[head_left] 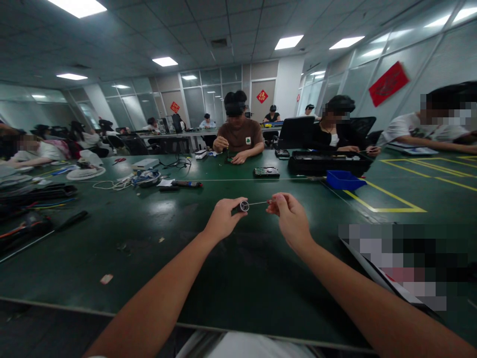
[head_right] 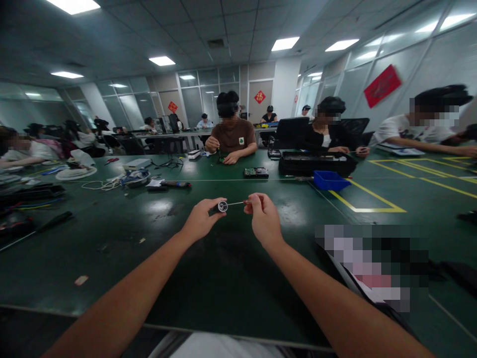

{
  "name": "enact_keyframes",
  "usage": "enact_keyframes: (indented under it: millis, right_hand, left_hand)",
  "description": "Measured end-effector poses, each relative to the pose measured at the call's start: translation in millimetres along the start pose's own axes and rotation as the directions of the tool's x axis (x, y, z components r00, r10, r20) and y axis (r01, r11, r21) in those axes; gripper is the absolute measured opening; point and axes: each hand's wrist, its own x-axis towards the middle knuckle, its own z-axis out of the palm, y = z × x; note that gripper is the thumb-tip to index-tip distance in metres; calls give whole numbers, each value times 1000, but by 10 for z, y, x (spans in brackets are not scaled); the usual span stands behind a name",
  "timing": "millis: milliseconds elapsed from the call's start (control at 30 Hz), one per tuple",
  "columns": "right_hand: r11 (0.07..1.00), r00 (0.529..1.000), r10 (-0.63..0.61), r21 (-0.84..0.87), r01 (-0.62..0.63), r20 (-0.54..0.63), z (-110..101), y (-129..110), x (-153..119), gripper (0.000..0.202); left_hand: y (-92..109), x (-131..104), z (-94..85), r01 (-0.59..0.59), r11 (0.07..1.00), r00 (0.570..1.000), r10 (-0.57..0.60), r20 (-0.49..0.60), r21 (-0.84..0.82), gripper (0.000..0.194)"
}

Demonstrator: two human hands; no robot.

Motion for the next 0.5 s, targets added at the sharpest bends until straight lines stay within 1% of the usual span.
enact_keyframes:
  millis: [67, 167, 333, 500]
  right_hand:
    - [988, 996, -87, -125, 87, 7, 3, -39, -38, 29]
    - [964, 987, -160, -210, 161, 24, 2, -86, -72, 28]
    - [947, 979, -199, -248, 203, 40, -4, -119, -78, 26]
    - [941, 980, -192, -275, 196, 43, -16, -123, -84, 27]
  left_hand:
    - [5, -1, 4, 10, 1000, 1000, -10, 3, 12, 42]
    - [11, 2, 3, 28, 999, 1000, -28, 2, 21, 42]
    - [6, 8, 8, 38, 999, 999, -38, 6, 18, 41]
    - [15, 9, 3, 50, 998, 999, -50, 13, 30, 41]
